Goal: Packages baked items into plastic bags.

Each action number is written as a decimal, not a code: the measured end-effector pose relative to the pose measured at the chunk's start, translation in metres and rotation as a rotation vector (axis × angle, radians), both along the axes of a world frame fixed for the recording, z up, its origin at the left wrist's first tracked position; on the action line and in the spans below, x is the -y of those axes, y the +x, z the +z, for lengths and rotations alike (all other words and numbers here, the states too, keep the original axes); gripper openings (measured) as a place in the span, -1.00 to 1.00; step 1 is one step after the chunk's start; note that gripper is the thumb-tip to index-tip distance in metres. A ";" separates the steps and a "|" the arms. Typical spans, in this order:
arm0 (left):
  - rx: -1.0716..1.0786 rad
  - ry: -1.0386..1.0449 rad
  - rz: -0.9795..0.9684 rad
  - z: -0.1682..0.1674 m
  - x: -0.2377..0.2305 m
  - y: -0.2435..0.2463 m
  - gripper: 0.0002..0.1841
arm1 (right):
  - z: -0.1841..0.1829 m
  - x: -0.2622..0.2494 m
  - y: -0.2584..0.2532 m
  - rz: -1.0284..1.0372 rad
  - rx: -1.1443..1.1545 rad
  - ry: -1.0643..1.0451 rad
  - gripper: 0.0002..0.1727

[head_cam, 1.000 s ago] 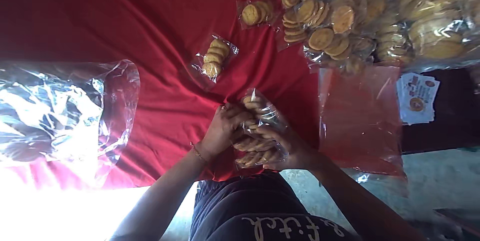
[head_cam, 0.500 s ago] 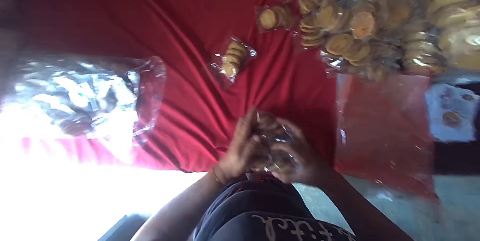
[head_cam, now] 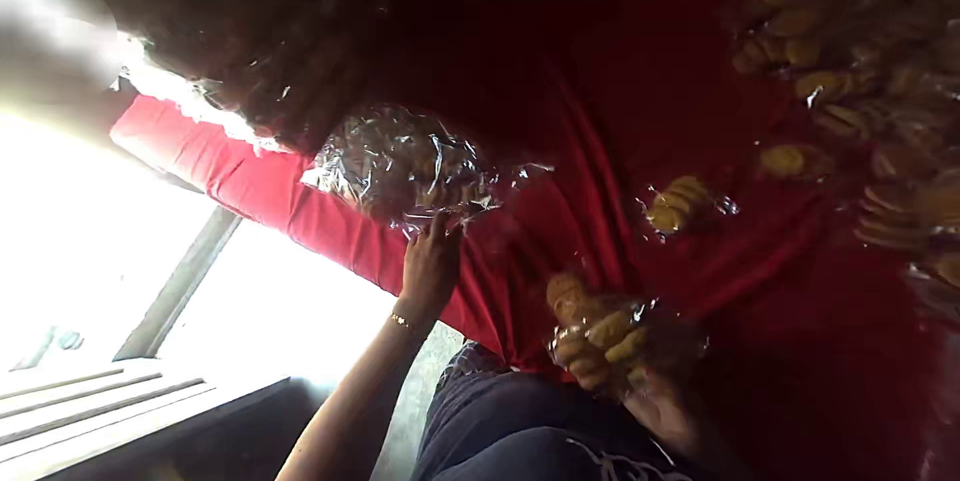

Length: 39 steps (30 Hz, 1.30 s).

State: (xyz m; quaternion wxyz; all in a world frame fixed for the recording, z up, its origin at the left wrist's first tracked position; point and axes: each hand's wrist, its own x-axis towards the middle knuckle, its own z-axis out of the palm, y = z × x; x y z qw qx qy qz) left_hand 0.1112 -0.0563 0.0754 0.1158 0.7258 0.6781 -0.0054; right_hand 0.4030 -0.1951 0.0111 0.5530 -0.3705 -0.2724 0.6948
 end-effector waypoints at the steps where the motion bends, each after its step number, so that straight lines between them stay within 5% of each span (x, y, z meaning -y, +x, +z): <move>1: -0.005 -0.122 0.054 0.002 -0.006 -0.012 -0.63 | 0.005 -0.018 -0.018 -0.089 -0.011 0.047 -0.67; 6: 0.030 -0.467 0.144 -0.003 -0.017 -0.035 -0.58 | 0.038 -0.110 -0.087 -0.184 0.754 0.725 -0.51; 9: 0.245 -0.463 0.155 -0.014 -0.043 -0.051 -0.52 | 0.026 -0.135 -0.122 0.107 0.635 0.663 -0.27; 13: 0.641 -0.338 -0.060 -0.027 -0.064 -0.084 -0.49 | -0.026 -0.156 -0.133 0.293 0.894 1.082 -0.48; 15: 0.742 -0.215 -0.156 -0.028 -0.066 -0.096 -0.54 | -0.010 -0.169 -0.138 0.436 0.896 0.961 -0.52; 17: 0.701 -0.085 -0.219 -0.024 -0.061 -0.103 -0.50 | 0.006 -0.182 -0.140 0.629 0.780 0.563 -0.44; 19: 0.536 -0.004 -0.243 -0.009 -0.049 -0.104 -0.54 | 0.018 -0.197 -0.150 0.559 0.499 0.100 -0.39; 22: 0.360 0.194 -0.219 -0.003 -0.015 -0.098 -0.39 | 0.041 -0.218 -0.165 0.321 0.190 -0.162 -0.60; 25: 0.460 0.442 -0.182 -0.007 0.009 -0.088 -0.39 | 0.047 -0.215 -0.189 0.139 0.292 -0.045 -0.54; 28: 0.588 0.558 -0.140 -0.004 0.010 -0.078 -0.48 | 0.001 -0.200 -0.201 0.166 0.642 0.463 -0.19; 30: 0.586 0.583 -0.210 -0.008 0.012 -0.073 -0.51 | -0.020 -0.187 -0.208 0.171 0.881 0.706 -0.28; 32: 0.573 0.534 -0.389 -0.017 0.020 -0.072 -0.53 | -0.019 -0.174 -0.213 0.196 0.872 0.691 -0.16; 34: 0.603 0.438 -0.531 -0.030 0.032 -0.075 -0.58 | -0.004 -0.162 -0.214 0.379 0.667 0.420 0.05; 36: 0.624 0.379 -0.567 -0.034 0.037 -0.080 -0.61 | -0.012 -0.155 -0.224 0.342 0.579 0.310 0.12; 38: 0.669 0.365 -0.589 -0.031 0.037 -0.080 -0.61 | -0.022 -0.149 -0.247 0.194 0.588 0.362 -0.21; 39: 0.708 0.347 -0.616 -0.029 0.037 -0.077 -0.62 | -0.029 -0.151 -0.257 0.124 0.784 0.547 -0.30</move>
